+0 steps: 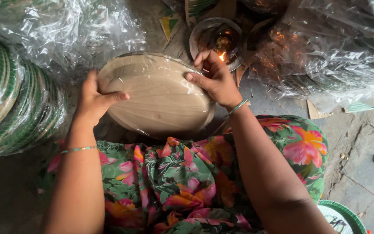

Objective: The person sits on the floor and wraps individual green leaf-patterned plates with clear plastic film. They use a small flame from a metal bowl to heat and shrink the plastic around each plate, then place the wrapped plate onto a stack.

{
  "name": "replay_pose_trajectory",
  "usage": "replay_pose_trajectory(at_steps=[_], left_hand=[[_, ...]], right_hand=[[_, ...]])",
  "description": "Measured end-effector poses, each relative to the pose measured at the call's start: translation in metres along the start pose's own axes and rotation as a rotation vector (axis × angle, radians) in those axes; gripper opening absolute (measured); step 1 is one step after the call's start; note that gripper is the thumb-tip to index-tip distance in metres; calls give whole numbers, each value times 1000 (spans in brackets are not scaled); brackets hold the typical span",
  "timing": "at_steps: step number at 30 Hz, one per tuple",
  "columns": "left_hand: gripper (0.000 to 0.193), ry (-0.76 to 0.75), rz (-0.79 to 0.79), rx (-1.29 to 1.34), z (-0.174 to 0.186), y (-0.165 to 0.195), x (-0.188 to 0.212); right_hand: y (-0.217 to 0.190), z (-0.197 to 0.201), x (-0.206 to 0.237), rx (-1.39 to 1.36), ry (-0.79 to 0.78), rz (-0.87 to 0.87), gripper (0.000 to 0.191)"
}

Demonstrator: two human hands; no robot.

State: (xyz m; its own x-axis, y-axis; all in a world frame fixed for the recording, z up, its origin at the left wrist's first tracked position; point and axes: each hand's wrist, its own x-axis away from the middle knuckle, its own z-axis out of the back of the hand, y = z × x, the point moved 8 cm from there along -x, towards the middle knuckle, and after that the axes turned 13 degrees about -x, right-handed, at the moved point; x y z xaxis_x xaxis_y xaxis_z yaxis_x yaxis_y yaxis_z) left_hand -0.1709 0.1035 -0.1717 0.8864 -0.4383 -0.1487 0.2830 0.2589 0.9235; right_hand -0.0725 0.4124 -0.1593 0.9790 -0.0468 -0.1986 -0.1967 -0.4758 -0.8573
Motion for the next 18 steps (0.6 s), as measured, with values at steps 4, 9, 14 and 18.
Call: replay_pose_trajectory(at_steps=[4, 9, 14, 18], left_hand=[[76, 193, -278, -544, 5, 82, 26], [67, -227, -237, -666, -54, 64, 44], [93, -71, -235, -867, -17, -2, 16], [64, -419, 512, -381, -1, -98, 32]], right_hand=[[-3, 21, 3, 40, 24, 37, 44], [54, 87, 14, 225, 519, -401, 50], [98, 73, 33, 861, 95, -814, 52], [103, 84, 53, 967, 86, -963, 39]])
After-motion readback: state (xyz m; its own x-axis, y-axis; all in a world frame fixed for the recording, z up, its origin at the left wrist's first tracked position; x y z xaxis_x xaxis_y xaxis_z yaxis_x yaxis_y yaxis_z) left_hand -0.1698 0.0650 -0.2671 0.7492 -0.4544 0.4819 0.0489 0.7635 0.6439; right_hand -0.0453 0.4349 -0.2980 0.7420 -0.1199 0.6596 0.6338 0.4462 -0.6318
